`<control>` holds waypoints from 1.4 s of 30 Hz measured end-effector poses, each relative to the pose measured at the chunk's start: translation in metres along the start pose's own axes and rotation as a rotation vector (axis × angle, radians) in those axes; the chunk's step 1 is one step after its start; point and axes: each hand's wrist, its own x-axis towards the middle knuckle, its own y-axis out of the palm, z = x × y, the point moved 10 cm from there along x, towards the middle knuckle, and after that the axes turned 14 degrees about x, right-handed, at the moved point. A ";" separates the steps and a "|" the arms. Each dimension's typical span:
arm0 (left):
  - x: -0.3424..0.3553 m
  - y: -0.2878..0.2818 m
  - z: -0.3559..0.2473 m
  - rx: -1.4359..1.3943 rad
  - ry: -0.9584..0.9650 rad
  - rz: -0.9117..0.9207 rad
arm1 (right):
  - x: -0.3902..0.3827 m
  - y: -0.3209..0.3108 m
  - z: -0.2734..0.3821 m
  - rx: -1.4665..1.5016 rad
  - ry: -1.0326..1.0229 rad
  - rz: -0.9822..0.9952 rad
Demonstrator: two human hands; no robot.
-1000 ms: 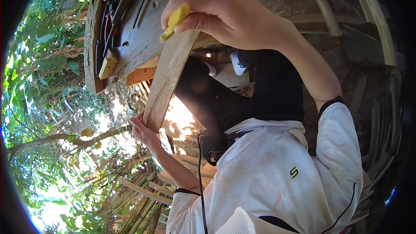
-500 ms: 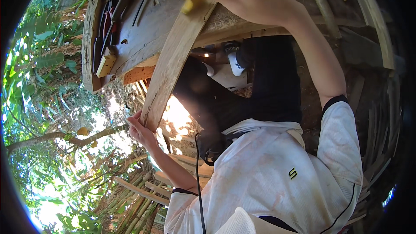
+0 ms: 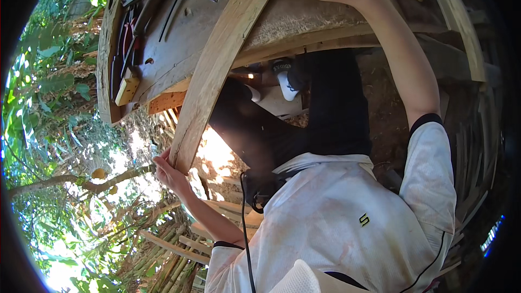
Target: The person uses a hammer and chisel to carve a long wooden plank on a workbench, then brushes the plank with a yellow-handled brush to remove debris. The workbench is cluttered with various tools and wood pieces.
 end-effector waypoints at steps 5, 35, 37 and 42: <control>-0.001 -0.003 0.007 0.015 0.000 -0.004 | -0.001 0.000 -0.009 0.125 0.315 0.001; -0.008 0.000 0.008 0.010 -0.057 0.040 | 0.000 -0.086 -0.076 -0.100 0.679 -0.061; -0.007 0.000 0.007 -0.020 -0.019 0.023 | -0.001 -0.122 -0.095 -0.215 0.620 -0.145; -0.008 -0.002 0.018 -0.019 -0.034 0.001 | -0.006 -0.187 -0.132 -0.424 0.510 -0.320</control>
